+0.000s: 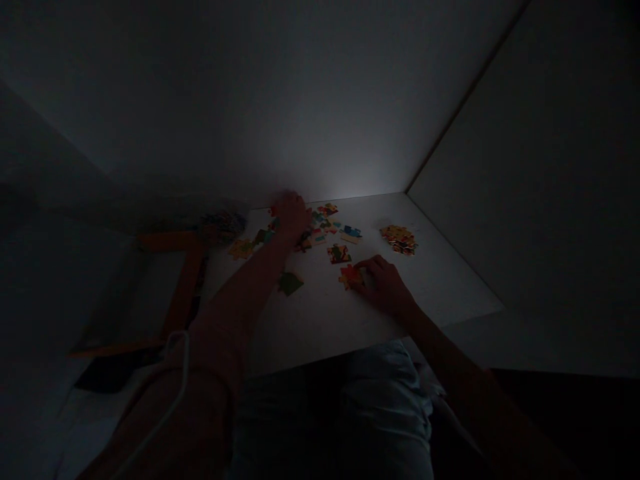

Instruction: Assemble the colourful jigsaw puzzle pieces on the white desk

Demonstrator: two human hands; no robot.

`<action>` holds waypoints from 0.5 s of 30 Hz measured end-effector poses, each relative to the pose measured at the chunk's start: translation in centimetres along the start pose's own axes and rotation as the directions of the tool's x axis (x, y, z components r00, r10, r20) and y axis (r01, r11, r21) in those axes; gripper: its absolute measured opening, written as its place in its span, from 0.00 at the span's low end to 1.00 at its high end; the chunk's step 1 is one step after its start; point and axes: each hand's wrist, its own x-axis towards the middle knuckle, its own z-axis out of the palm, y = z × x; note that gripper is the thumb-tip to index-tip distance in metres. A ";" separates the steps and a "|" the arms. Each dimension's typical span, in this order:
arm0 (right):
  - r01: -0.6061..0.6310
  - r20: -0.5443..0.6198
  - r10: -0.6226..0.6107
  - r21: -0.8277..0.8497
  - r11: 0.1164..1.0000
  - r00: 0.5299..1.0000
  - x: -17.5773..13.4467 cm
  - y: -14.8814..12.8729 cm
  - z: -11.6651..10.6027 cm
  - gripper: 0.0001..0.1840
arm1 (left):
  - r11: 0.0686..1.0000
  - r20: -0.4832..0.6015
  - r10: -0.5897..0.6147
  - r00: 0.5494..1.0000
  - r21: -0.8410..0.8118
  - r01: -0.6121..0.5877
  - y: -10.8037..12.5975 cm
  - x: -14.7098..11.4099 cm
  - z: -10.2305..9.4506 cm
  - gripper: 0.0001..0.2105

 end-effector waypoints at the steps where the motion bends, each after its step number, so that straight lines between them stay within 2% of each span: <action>1: -0.001 0.003 0.001 0.000 1.000 1.000 0.0 0.1 0.0 0.17 | 1.000 0.013 -0.022 1.000 0.013 0.022 -0.9 -0.2 -0.1 0.25; 5: 0.007 0.001 -0.007 0.009 1.000 1.000 -0.1 0.2 0.1 0.18 | 1.000 0.057 -0.025 0.998 0.020 0.024 -3.9 -1.2 -0.4 0.22; 10: 0.016 -0.027 -0.015 0.005 1.000 1.000 -0.2 0.2 0.2 0.18 | 1.000 0.101 0.010 0.995 -0.027 -0.007 -4.6 -1.9 -0.7 0.18; 15: 0.024 -0.040 -0.025 -0.015 1.000 0.999 -0.3 0.3 0.4 0.17 | 0.987 0.064 -0.143 0.988 -0.060 0.147 -4.8 -2.1 -1.4 0.25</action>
